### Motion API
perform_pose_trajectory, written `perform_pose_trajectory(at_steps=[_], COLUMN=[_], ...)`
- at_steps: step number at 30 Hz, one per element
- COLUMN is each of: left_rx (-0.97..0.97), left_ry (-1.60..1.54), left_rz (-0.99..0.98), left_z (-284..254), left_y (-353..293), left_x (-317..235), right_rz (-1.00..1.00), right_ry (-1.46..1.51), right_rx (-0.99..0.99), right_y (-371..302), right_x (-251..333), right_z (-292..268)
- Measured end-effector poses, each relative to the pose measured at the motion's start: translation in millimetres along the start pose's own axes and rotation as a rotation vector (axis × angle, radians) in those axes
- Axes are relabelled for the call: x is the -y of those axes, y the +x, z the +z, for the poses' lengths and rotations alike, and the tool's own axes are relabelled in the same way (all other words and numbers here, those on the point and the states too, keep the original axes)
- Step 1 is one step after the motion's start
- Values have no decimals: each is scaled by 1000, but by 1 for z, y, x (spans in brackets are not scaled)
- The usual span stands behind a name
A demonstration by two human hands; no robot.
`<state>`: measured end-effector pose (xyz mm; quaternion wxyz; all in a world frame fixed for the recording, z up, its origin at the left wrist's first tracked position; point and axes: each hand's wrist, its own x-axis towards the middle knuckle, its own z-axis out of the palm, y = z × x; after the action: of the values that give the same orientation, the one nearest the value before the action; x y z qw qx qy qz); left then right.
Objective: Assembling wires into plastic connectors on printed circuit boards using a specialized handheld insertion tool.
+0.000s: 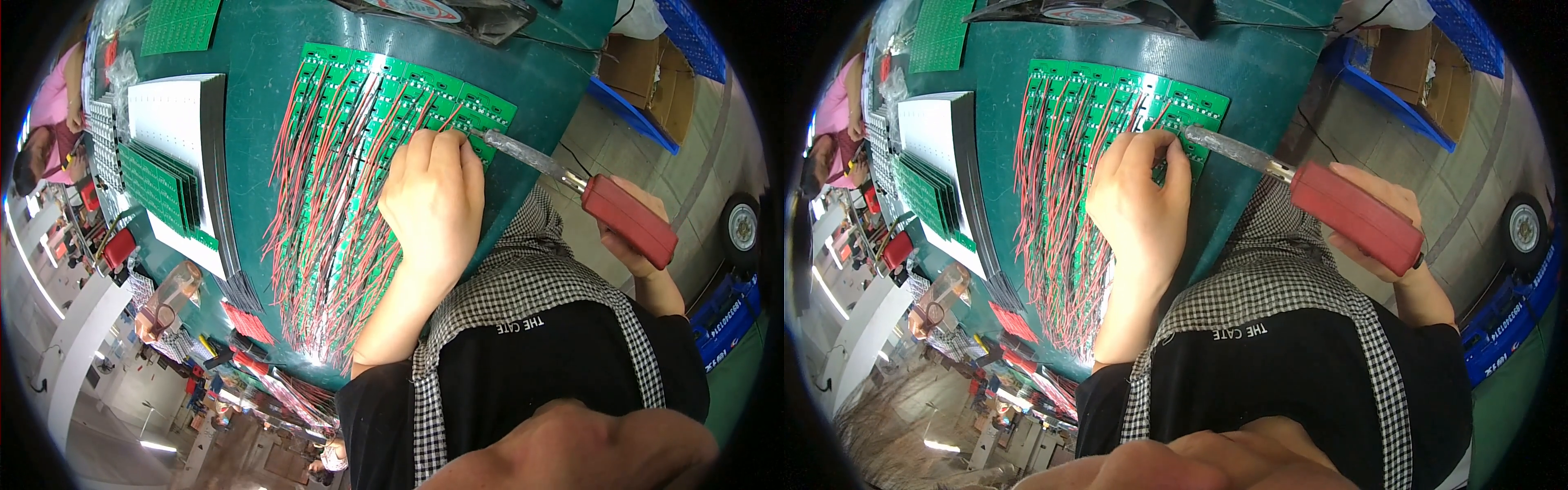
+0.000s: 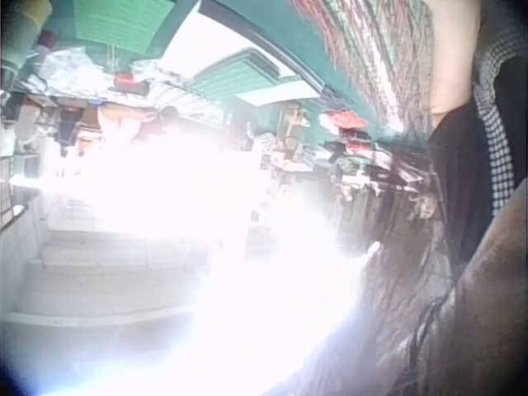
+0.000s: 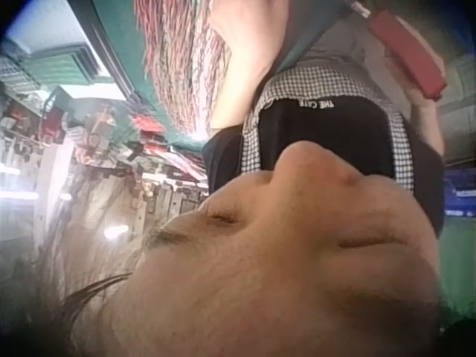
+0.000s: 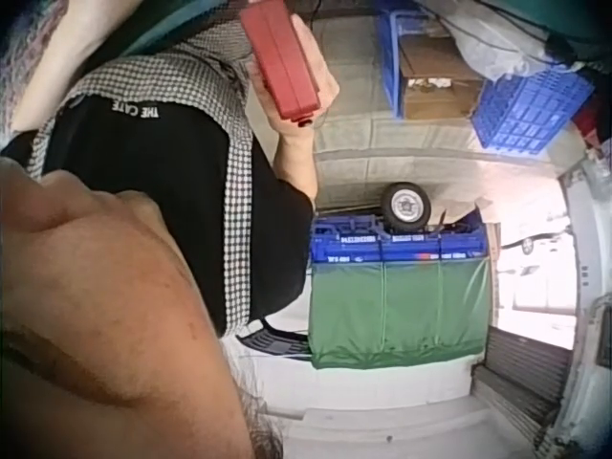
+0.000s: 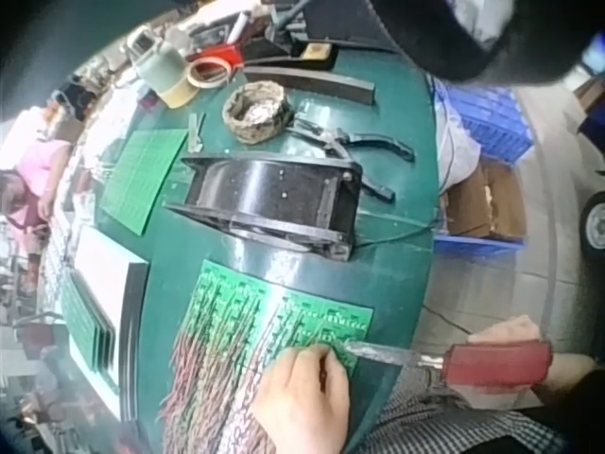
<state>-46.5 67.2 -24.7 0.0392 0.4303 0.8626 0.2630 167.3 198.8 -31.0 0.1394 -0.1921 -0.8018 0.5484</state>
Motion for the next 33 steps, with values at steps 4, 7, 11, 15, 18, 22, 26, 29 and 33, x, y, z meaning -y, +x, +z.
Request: perform_pose_trajectory(at_steps=[4, 7, 11, 15, 18, 22, 26, 29, 33], left_rx=[3, 7, 9, 15, 7, 19, 27, 20, 26], left_ry=[12, 29, 13, 8, 20, 34, 20, 35, 32], left_rz=[2, 31, 35, -9, -15, -28, -28, -24, -25], left_z=[0, 0, 0, 0, -2, -2, 1, -4, -2], left_y=[0, -3, 0, 1, -1, -2, 1, 1, 3], left_x=[-1, 3, 0, -2, -1, 1, -2, -2, -2], right_rz=[52, 271, 290, 255, 142, 66, -44, 146, 298], right_ry=[21, 344, 399, 287, 139, 63, -55, 130, 415], right_rx=[22, -91, -141, -44, -6, 58, 56, -11, -125], right_y=[-8, -18, -16, -10, -5, -3, -1, -10, -10], right_x=[-3, -6, 3, 5, 4, 5, 7, 7, 8], right_z=[-2, 6, 5, 0, 1, 1, -3, 2, 5])
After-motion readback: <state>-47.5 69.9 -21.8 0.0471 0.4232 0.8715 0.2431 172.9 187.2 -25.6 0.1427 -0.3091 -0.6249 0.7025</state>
